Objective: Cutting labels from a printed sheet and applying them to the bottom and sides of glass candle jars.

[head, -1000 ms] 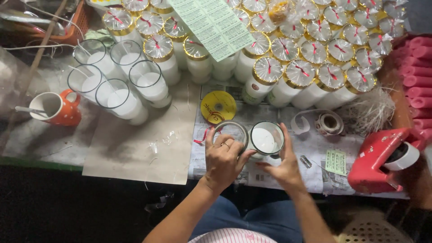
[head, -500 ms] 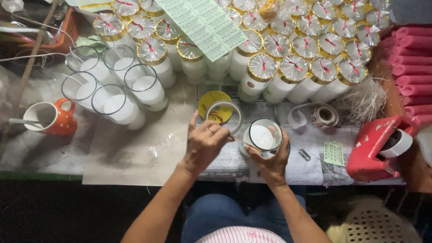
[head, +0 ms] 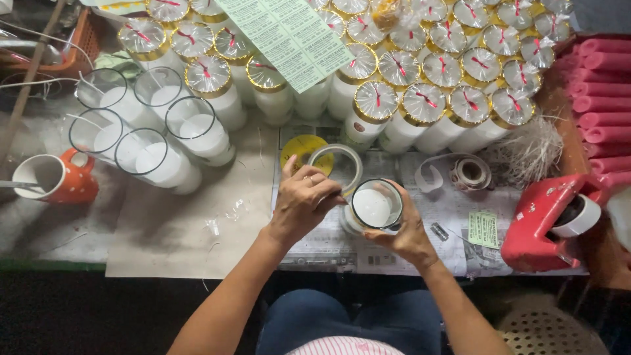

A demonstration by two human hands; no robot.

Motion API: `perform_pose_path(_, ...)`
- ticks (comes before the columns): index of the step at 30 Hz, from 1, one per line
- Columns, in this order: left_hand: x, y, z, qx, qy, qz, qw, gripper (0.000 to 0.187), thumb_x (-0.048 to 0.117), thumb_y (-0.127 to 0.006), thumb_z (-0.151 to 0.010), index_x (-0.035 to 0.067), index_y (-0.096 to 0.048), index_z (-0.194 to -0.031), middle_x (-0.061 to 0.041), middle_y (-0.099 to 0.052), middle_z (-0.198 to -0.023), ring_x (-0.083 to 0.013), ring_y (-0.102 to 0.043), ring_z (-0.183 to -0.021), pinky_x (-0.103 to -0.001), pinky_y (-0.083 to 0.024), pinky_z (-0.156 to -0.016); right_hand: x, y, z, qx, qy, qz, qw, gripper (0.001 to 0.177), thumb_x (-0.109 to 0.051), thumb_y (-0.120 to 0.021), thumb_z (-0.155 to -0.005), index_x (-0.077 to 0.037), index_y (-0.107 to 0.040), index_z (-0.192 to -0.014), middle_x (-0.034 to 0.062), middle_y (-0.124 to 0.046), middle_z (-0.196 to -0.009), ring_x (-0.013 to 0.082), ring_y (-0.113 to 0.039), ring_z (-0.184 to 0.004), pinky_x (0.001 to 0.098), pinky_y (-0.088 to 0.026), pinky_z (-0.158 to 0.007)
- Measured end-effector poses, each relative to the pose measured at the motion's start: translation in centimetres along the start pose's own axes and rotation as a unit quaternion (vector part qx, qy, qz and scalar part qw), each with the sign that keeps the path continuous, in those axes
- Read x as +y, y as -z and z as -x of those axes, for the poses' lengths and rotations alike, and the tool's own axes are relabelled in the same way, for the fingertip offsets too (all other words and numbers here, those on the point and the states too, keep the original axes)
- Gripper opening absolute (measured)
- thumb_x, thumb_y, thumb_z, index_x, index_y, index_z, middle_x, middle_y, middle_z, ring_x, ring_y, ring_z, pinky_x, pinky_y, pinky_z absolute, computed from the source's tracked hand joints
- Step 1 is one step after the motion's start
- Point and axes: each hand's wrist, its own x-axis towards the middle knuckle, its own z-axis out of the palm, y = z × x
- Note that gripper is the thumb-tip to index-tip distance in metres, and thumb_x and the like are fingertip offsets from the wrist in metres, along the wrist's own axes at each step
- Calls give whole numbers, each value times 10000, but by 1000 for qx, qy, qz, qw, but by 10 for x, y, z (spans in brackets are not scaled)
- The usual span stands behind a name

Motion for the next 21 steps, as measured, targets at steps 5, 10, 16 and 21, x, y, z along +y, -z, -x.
perform_pose_path(5,26,16,3,-3,19,-42,999,209,381,-779,-863,206,-668,-833,39,-630,-712,-173,-651,-890,-611,-299,-1138,-9,23,-25,-141,-50,-80,985,1157,-248,-1024,-435,-135,-542,-1481,112,-660,-1276,255,-637,-1166,426,-507,-1000)
perform_pose_path(10,56,15,17,5,57,-76,995,231,368,-764,-875,186,-644,-800,16,-607,-688,-194,-645,-881,-620,-313,-1113,-10,32,-31,-198,-82,-105,971,1142,-198,-994,-487,-118,-506,-1517,136,-672,-1294,234,-612,-1186,413,-497,-1014)
perform_pose_path(16,74,7,31,35,104,-82,991,203,307,-783,-851,152,-660,-810,-9,-601,-676,-221,-656,-878,-611,-330,-1103,-16,8,7,-115,-51,-59,990,1238,-202,-985,-519,-99,-372,-1589,213,-591,-1376,294,-561,-1279,444,-444,-1083)
perform_pose_path(21,70,5,33,44,96,-78,991,189,304,-785,-846,146,-682,-830,-13,-610,-683,-225,-663,-881,-628,-329,-1103,-32,-46,35,103,-18,-17,994,1179,-123,-958,-582,12,-325,-1568,295,-507,-1411,413,-503,-1340,515,-412,-1128)
